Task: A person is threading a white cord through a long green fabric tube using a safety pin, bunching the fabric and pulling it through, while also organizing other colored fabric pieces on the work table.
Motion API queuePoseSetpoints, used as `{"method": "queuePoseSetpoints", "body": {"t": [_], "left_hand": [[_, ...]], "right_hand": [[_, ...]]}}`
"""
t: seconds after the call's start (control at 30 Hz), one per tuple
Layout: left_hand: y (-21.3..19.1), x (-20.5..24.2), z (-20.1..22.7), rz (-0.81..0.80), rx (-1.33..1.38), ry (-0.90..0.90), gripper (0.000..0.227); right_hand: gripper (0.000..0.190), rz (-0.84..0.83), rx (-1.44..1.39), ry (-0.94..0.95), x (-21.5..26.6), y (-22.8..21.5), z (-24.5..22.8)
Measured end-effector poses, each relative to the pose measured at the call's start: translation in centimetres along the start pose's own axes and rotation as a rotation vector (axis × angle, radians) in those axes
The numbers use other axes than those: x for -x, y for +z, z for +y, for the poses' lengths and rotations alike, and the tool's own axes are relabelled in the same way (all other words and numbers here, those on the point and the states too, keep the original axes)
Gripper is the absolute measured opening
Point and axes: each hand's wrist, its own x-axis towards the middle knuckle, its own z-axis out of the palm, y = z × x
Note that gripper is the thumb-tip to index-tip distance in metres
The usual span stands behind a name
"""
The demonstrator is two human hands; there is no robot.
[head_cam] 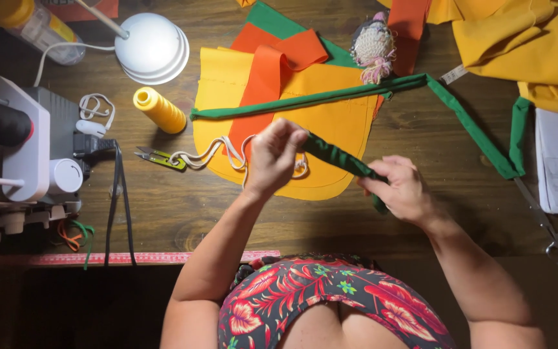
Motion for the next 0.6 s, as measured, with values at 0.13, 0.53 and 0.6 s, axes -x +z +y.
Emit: {"method": "queuePoseSetpoints", "body": {"t": [0.13,0.53,0.6], "left_hand": [[1.3,0.4,0.0,0.010,0.006,-0.007,0.012],[1.9,0.8,1.9,0.002,0.024,0.018,0.012],[1.9,0.4,1.9,0.029,-0.005,0.026,0.014]], "right_hand": [[0.008,-0.024,0.053,-0.023,-0.2,-1.7,-2.2],[0.013,0.098,-0.053,-0.166,-1.9,0.6,-3.5],[0.015,0.081,-0.004,-0.155,-1.3,-0.6,-3.2]]}}
